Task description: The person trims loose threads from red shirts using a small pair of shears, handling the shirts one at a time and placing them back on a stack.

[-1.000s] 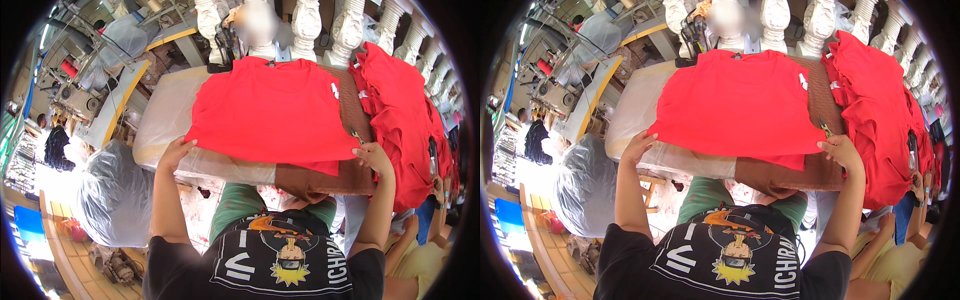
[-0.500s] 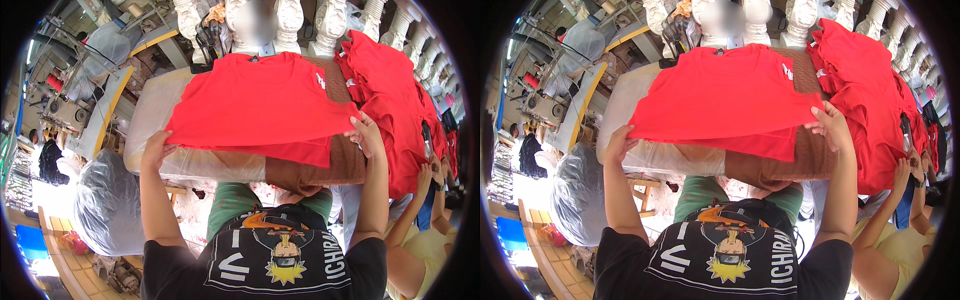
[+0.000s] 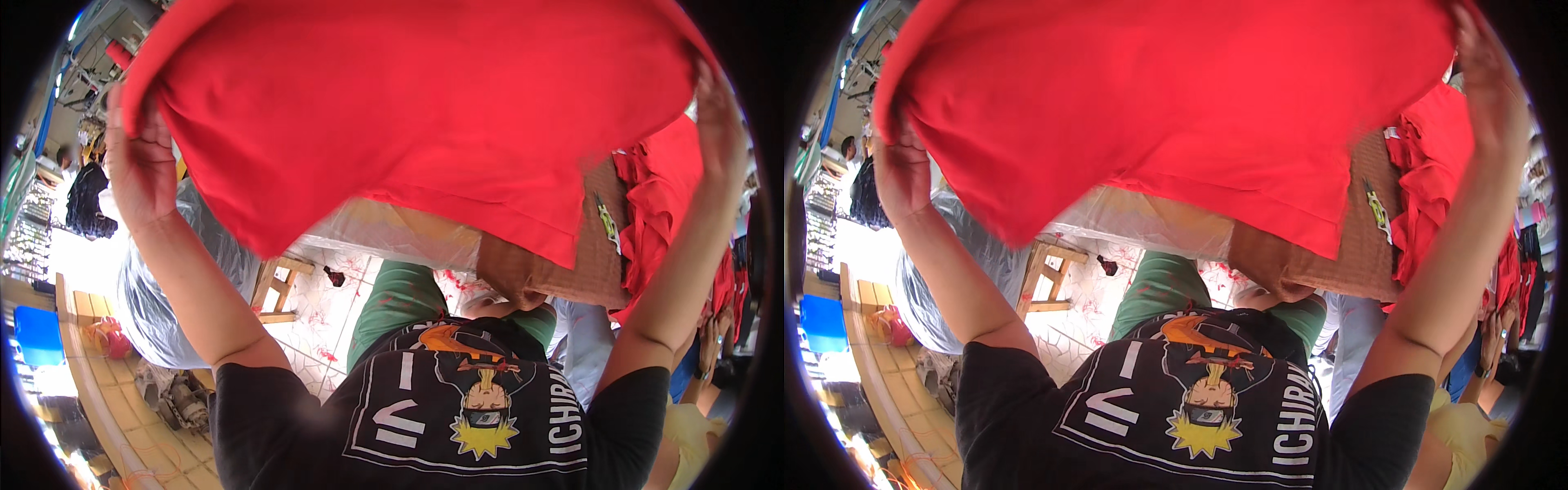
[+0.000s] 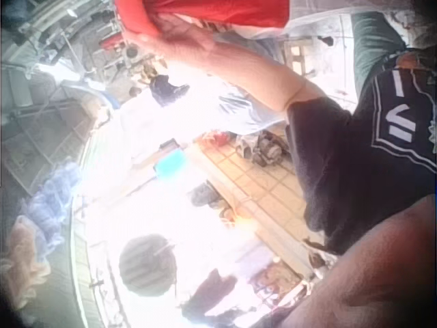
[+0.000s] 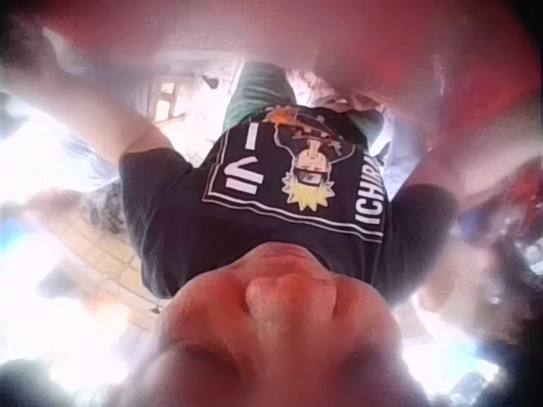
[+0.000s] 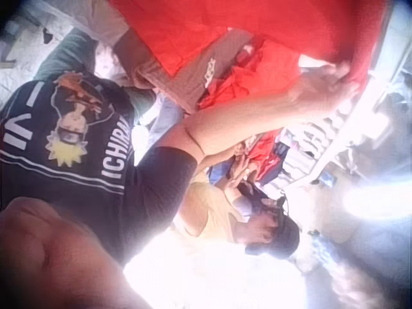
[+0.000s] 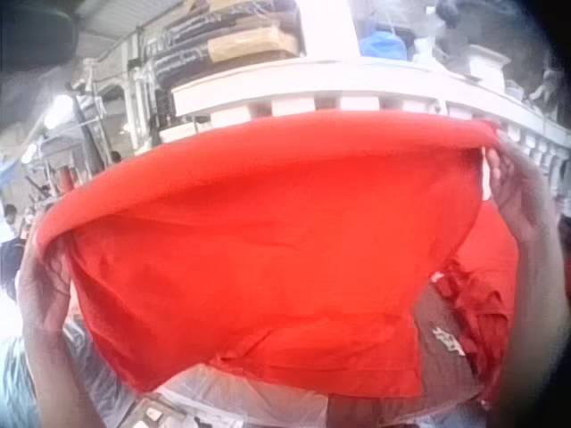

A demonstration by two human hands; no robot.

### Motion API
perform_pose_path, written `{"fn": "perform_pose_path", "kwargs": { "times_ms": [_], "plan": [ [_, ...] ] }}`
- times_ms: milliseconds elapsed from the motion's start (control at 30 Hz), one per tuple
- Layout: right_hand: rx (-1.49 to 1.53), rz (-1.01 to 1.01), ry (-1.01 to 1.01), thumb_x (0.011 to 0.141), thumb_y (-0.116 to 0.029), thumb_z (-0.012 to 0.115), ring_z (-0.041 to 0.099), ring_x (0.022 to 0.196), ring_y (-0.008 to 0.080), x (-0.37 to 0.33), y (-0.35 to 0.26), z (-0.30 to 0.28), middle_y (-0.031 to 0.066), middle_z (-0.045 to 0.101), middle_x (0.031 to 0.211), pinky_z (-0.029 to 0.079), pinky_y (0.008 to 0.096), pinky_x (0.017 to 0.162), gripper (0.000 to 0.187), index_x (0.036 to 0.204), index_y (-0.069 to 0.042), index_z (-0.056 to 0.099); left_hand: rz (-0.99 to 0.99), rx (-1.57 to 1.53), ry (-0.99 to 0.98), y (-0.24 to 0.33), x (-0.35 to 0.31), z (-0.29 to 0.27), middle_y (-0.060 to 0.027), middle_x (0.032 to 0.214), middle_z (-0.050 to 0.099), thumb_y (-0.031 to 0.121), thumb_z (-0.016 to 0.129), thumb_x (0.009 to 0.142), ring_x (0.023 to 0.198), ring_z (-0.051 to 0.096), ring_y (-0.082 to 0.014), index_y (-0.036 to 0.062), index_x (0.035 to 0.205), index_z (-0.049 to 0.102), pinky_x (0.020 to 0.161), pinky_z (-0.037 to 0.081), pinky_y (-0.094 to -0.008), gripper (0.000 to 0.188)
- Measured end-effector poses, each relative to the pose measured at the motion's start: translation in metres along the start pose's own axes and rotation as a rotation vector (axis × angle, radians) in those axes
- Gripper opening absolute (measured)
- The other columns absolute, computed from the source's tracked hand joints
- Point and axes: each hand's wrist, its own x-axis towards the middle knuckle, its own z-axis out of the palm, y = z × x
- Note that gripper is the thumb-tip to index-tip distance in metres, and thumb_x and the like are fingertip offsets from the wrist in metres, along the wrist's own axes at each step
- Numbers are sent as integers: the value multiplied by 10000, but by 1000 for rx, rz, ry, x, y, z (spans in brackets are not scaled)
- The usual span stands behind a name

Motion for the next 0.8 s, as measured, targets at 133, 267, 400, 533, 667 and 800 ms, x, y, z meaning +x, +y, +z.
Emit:
{"fn": "perform_pose_path", "kwargs": {
  "times_ms": [133,267,400,533,667,800],
  "plan": [
    [-144,459,-97,944,-187,571,569,1173,254,54,156,16,193,547,1297,441,324,1023,420,1287,44,499,-377,278,137,-34,-11,-52,-146,1315,546,68,536,948,1175,568,-235,2,1375,432,1013,470,-345,444],
    [62,342,-115,960,-151,541,602,1109,238,59,184,156,144,563,1252,516,328,881,392,1307,-8,430,131,226,349,-1,-16,-74,-135,1189,625,32,568,923,1029,632,-207,3,1355,467,953,495,-338,444],
    [260,122,-191,965,-110,519,640,843,164,86,172,237,75,646,988,541,273,808,248,1195,-21,496,374,258,318,25,-29,-76,-171,1232,586,59,570,929,1080,605,-229,-49,1364,423,972,480,-364,471],
    [203,316,-133,951,-157,556,614,874,158,52,202,268,67,623,1028,508,253,765,263,1174,-24,517,122,298,445,-32,-89,-94,-160,1282,555,65,636,891,1073,595,-180,-73,1331,456,951,488,-309,495],
    [-300,590,-237,945,-198,563,613,1070,189,-7,258,208,106,599,1228,490,306,884,446,1333,-1,465,-435,300,436,-124,-172,-98,-43,1166,630,43,633,896,986,592,-88,9,1272,577,884,491,-246,381],
    [-547,714,-349,936,-213,586,614,998,139,-62,273,132,81,623,1181,474,267,836,395,1293,-59,523,-729,352,357,-171,-210,-120,-10,1114,641,40,616,903,936,581,-55,40,1281,586,842,476,-212,379]
  ]
}}
